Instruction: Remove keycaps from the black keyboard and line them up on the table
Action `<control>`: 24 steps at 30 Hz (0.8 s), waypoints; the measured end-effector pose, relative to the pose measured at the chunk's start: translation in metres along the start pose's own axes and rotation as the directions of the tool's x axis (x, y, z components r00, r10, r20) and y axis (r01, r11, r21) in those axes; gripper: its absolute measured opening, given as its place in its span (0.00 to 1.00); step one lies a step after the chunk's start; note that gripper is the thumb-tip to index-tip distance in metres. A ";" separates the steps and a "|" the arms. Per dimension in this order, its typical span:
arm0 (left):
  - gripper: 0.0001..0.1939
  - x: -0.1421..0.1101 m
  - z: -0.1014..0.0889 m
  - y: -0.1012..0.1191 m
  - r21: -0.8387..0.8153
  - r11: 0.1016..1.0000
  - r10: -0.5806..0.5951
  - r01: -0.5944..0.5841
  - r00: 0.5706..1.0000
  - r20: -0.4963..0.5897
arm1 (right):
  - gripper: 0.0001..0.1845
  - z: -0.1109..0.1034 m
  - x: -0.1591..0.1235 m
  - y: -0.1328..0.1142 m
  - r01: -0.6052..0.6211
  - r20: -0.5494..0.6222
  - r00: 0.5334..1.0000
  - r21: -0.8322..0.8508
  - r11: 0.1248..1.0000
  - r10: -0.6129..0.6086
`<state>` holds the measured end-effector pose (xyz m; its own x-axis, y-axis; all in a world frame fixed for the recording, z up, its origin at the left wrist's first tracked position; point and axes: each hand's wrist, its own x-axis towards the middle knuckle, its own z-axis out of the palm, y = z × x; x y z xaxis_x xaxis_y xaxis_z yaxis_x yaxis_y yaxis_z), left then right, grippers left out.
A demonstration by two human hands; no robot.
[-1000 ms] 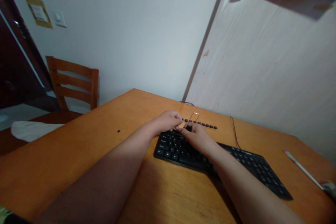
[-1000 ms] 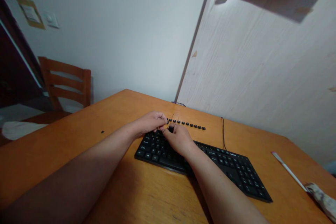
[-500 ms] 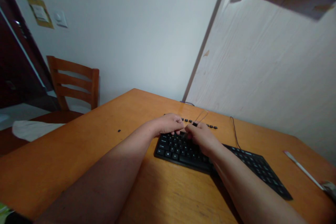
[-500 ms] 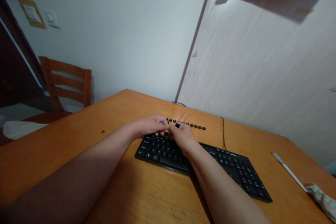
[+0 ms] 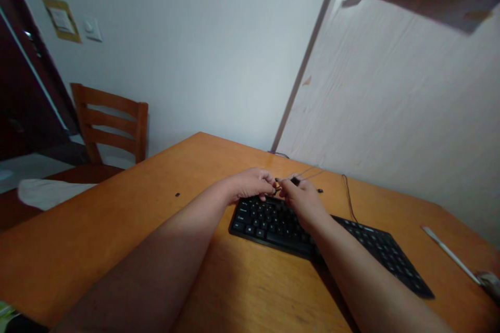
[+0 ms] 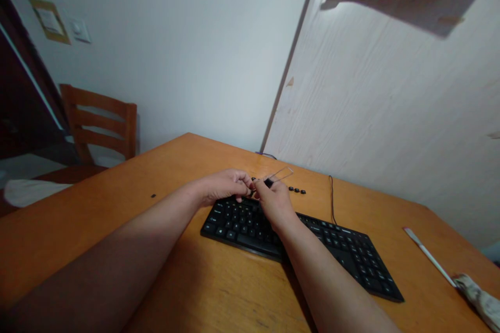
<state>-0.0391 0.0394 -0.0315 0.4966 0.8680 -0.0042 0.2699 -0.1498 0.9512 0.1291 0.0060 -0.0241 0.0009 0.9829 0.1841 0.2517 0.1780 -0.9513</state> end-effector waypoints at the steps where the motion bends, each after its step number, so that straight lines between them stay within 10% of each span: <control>1: 0.10 0.001 0.000 -0.001 -0.007 1.000 -0.003 0.002 1.000 -0.009 | 0.14 0.001 -0.001 -0.001 0.006 0.011 1.000 0.006 1.000 -0.006; 11: 0.18 0.003 -0.003 -0.001 -0.088 0.996 -0.013 0.008 0.999 -0.052 | 0.24 -0.001 0.001 0.010 0.264 0.035 0.965 -0.115 0.958 -0.261; 18: 0.17 0.002 -0.002 0.001 -0.141 0.990 -0.018 0.012 0.999 -0.040 | 0.14 -0.014 0.003 0.009 0.475 0.338 0.880 -0.613 0.632 -0.334; 24: 0.17 -0.003 -0.002 0.006 -0.148 0.988 -0.055 0.048 0.997 -0.047 | 0.14 -0.014 -0.001 0.003 0.441 0.340 0.896 -0.756 0.484 -0.285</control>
<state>-0.0406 0.0371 -0.0249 0.4420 0.8960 -0.0422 0.1677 -0.0364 0.9852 0.1431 0.0050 -0.0236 -0.3998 0.8461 0.3524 0.8539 0.4835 -0.1923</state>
